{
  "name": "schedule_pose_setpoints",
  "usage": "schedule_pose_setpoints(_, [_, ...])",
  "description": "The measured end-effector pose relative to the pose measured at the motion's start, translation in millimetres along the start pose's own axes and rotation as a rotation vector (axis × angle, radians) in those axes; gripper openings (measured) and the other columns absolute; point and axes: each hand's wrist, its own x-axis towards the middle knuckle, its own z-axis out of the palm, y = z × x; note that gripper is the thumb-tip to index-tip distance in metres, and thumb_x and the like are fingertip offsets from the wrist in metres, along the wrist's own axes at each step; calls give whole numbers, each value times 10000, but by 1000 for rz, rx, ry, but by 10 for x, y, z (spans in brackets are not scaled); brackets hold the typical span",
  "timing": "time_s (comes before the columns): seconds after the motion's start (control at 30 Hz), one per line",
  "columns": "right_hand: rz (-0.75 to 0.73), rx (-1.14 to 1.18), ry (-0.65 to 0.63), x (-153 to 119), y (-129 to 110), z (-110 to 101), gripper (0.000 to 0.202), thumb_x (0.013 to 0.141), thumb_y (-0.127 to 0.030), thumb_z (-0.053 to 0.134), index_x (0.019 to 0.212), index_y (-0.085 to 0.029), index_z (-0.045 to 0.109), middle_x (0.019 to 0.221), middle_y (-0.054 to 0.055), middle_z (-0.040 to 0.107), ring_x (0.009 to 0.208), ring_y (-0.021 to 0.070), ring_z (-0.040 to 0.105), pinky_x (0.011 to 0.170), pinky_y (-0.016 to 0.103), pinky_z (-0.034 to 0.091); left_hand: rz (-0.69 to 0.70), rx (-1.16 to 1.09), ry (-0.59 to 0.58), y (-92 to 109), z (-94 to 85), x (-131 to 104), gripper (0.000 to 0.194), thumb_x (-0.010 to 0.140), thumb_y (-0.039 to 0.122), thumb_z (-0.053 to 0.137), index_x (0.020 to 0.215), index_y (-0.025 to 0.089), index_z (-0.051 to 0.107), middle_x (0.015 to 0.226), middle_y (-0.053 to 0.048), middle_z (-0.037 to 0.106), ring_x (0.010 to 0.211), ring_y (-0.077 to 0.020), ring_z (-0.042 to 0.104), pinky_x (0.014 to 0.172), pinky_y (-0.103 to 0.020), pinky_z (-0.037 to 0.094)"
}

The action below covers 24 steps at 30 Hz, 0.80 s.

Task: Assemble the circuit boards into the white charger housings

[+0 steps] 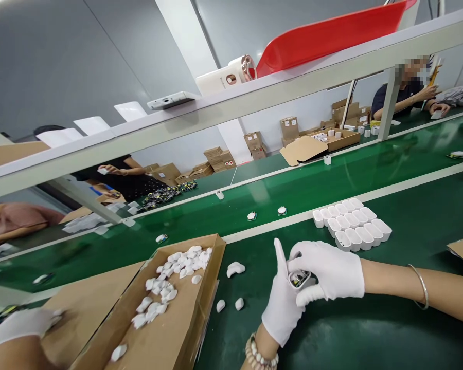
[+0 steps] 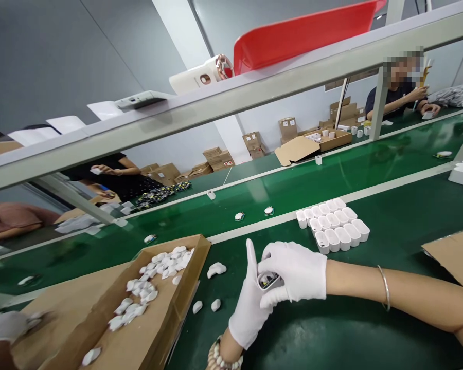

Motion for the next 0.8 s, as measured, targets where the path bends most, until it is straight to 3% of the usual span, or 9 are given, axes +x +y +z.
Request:
schedule_pose_setpoints(0.1, [87, 19, 3, -29, -41, 103, 279, 819, -403, 704, 1006, -195, 693, 1155, 86, 569, 805, 192, 603, 704, 332, 500, 45, 46, 18, -109, -1, 14, 1098, 827, 223, 642, 1530, 251, -201, 1361, -116, 594, 1212, -234, 603, 1076, -435, 445])
schedule_pose_setpoints(0.2, [87, 145, 98, -17, 4, 150, 107, 819, -255, 664, 887, -177, 692, 1126, 71, 574, 808, 157, 611, 730, 292, 516, 41, 108, 99, -217, 24, 40, 1010, 839, 182, 584, 1550, 269, -128, 1430, -127, 517, 1287, -244, 537, 1116, -476, 390])
schedule_pose_setpoints(0.27, [116, 178, 179, 47, 106, 50, 50, 796, -189, 658, 831, -173, 690, 1033, 55, 599, 833, 159, 618, 750, 278, 520, 20, 176, 180, -260, 32, 70, 949, 834, 158, 558, 1564, 277, -36, 1448, -130, 483, 1281, -253, 535, 1103, -500, 398])
schedule_pose_setpoints(0.37, [268, 109, 254, 220, 378, -290, 49, 793, -116, 650, 789, -151, 685, 1002, 53, 620, 864, 161, 622, 760, 263, 521, 31, 307, 224, -296, 19, 129, 755, 826, 149, 538, 1523, 276, 279, 1380, -122, 520, 1138, -249, 612, 1017, -489, 474])
schedule_pose_setpoints(0.47, [415, 32, 302, 396, 717, -665, 115, 879, -225, 655, 918, -118, 672, 1054, 80, 631, 881, 175, 622, 773, 310, 538, -8, 449, 146, -307, 35, 205, 587, 823, 164, 527, 1403, 253, 507, 1350, -132, 551, 1117, -283, 613, 981, -495, 494])
schedule_pose_setpoints(0.57, [529, -32, 323, 494, 979, -882, 296, 941, -351, 616, 1121, -117, 625, 1117, 80, 627, 965, 213, 630, 818, 360, 552, 7, 610, -6, -253, 135, 340, 600, 794, 181, 562, 1393, 227, 544, 1375, -165, 549, 1203, -362, 560, 1016, -538, 453])
schedule_pose_setpoints(0.67, [603, -78, 321, 541, 1112, -932, 308, 946, -367, 607, 1157, -144, 631, 1174, 72, 617, 1012, 239, 625, 846, 363, 553, 107, 726, -88, -144, 289, 582, 653, 785, 149, 555, 1433, 212, 503, 1309, -179, 591, 1180, -374, 568, 1008, -520, 448])
schedule_pose_setpoints(0.8, [663, -116, 305, 622, 1184, -927, 298, 959, -351, 589, 1187, -161, 619, 1207, 82, 608, 1020, 224, 621, 861, 378, 552, 104, 760, -55, -40, 485, 1009, 658, 799, 155, 576, 1447, 198, 471, 1143, -190, 646, 1030, -372, 633, 881, -505, 495])
